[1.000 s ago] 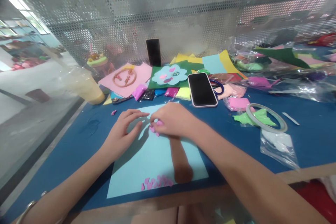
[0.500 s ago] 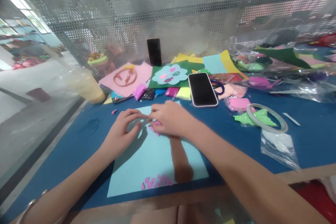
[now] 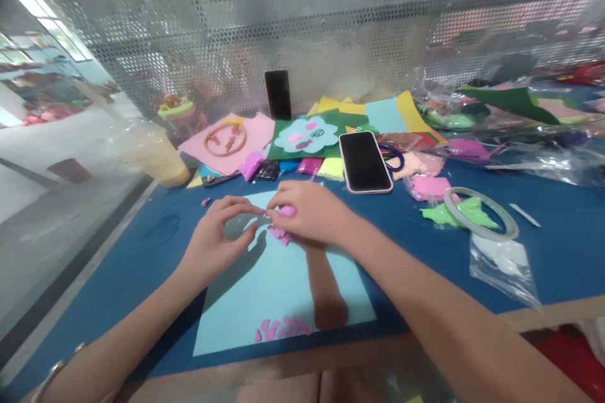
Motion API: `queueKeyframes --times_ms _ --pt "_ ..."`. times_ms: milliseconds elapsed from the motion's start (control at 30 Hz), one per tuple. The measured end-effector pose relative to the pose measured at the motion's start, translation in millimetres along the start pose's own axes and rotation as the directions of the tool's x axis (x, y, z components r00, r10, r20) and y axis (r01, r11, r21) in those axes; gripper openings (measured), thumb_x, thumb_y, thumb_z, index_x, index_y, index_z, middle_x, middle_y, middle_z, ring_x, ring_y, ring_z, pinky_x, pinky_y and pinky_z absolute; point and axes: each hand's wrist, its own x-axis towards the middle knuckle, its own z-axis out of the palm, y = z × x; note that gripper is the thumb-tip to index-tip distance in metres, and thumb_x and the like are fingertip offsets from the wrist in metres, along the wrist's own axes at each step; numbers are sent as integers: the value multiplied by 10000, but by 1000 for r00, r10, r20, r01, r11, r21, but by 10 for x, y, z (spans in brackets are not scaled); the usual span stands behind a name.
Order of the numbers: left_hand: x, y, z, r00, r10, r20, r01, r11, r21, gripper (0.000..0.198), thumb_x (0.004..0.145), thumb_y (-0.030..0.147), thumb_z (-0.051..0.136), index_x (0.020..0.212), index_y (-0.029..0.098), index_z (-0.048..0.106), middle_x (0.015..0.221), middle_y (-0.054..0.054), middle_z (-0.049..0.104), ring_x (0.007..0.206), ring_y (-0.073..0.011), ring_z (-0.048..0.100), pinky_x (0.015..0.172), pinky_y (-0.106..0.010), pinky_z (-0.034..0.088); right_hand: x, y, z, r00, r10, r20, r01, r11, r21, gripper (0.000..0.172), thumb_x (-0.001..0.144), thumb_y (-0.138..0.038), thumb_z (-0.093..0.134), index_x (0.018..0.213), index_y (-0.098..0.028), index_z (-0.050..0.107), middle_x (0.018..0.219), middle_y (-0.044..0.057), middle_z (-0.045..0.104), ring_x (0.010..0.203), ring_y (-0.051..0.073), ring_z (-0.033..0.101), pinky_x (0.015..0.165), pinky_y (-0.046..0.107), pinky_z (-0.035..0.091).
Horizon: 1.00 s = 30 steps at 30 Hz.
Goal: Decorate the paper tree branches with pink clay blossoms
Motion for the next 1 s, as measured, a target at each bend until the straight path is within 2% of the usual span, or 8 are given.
queueKeyframes --times_ms 167,400,533,667,733,900,1000 --pt "-5 18 -1 999 -46 1 46 997 -70 211 741 151 573 882 250 695 940 -19 623 919 -208 571 869 -381 429 8 -24 -52 999 44 -3 -43 996 74 196 815 -205 547 829 -195 743 783 15 697 714 144 591 649 244 401" --pt "8 -11 -5 990 -128 60 140 947 -289 341 724 113 507 965 241 711 976 -32 629 903 -190 568 862 -365 447 -4 -17 -98 991 134 -7 -130 972 196 213 809 -250 552 879 -203 747 882 1 740 808 167 647 708 246 454" --pt "9 -41 12 986 -139 95 165 907 -387 365 730 118 499 992 247 717 1018 -37 636 932 -190 570 842 -348 455 -3 -24 -99 987 160 -4 -156 966 204 234 810 -264 547 912 -200 748 893 12 740 811 171 653 712 251 459" --pt "1 -30 9 977 -174 123 211 870 -446 323 739 161 531 980 248 727 1011 -48 635 859 -185 582 725 -317 498 -4 -41 -109 982 188 -9 -183 964 191 250 823 -283 535 919 -197 749 808 16 732 730 159 643 671 251 453" --pt "1 -17 1 973 -186 134 227 856 -464 310 739 181 546 980 247 729 1009 -53 634 847 -185 580 681 -301 504 -6 -47 -111 980 199 -14 -193 964 182 252 826 -292 532 917 -199 748 772 15 723 711 157 638 653 250 448" --pt "10 -26 8 974 -189 127 227 851 -474 304 738 204 570 992 248 732 1007 -57 639 840 -186 576 686 -304 503 -8 -45 -108 975 219 -23 -212 961 178 261 833 -324 531 920 -206 746 758 13 715 678 147 629 627 244 440" --pt "3 -64 34 973 -191 130 231 833 -504 311 744 231 579 1018 248 726 1014 -65 634 834 -191 573 622 -287 498 -6 -41 -107 973 229 -23 -222 960 173 270 839 -340 527 934 -211 744 778 16 721 685 150 634 632 248 444"
